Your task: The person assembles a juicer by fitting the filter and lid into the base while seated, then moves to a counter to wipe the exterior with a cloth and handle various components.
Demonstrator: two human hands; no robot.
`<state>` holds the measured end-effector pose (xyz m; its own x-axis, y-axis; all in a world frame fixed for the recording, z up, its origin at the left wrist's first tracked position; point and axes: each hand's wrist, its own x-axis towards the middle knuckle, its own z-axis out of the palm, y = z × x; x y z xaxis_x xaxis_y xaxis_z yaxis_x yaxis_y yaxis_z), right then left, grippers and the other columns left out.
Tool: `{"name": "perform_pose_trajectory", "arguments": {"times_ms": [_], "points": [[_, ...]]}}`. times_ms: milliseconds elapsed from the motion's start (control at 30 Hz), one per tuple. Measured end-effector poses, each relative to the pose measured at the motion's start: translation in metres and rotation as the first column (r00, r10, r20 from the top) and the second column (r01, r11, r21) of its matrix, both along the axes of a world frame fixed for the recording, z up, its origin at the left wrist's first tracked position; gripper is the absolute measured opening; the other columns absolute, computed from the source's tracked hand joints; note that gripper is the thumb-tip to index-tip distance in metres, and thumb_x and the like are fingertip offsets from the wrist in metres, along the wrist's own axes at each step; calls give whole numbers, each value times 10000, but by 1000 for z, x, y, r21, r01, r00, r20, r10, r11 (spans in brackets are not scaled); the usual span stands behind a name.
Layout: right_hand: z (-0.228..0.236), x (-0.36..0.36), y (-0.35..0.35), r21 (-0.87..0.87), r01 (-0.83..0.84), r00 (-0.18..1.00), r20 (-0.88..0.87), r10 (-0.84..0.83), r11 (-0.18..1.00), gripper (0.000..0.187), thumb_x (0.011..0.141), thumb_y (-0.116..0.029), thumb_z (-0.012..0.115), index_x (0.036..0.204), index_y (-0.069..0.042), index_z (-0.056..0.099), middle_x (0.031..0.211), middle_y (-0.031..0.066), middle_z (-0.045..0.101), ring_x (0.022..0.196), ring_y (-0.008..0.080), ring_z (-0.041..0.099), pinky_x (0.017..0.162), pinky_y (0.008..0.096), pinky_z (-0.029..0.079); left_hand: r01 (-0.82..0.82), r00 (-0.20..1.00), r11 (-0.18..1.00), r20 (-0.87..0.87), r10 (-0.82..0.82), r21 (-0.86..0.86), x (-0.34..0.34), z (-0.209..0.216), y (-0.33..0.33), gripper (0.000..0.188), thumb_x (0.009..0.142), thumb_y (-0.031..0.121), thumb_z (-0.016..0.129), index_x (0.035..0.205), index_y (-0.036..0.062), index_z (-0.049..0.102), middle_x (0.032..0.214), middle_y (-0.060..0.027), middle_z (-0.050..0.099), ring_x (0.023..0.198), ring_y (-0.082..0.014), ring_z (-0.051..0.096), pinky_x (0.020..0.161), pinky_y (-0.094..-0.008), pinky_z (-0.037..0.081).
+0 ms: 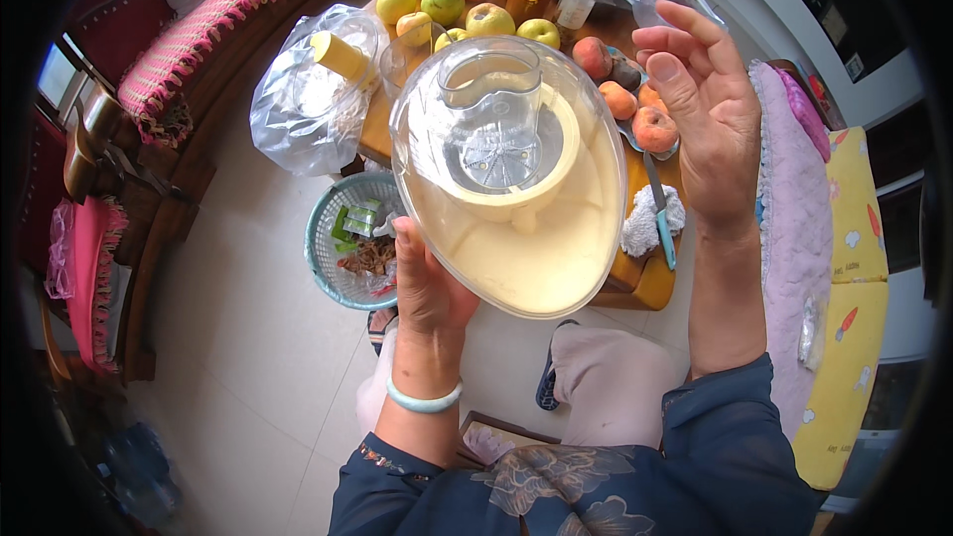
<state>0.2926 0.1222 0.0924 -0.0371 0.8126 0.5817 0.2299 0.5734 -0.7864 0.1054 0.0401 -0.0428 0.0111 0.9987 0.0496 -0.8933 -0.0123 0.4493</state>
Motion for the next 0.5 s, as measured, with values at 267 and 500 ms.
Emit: {"name": "perform_pose_trajectory", "arguments": {"times_ms": [267,500], "points": [[-75,7,-45,-510,-490,801,-584,134,707,831,919,-557,558,1455,21,297,1325,110,524,1202,186,531,1006,325,426,11,997,1000,-83,-11,-10,-4,-7,0,866,825,566,679,1414,3,385,1394,-129,490,1268,-270,491,1076,-427,398],[-80,12,-53,-477,-625,693,-703,159,618,825,897,-560,589,1437,10,334,1317,97,534,1186,153,539,1005,307,432,43,983,998,-178,-50,-40,-2,-2,-5,892,825,558,687,1410,-32,363,1388,-143,483,1260,-255,490,1069,-405,394]]}}
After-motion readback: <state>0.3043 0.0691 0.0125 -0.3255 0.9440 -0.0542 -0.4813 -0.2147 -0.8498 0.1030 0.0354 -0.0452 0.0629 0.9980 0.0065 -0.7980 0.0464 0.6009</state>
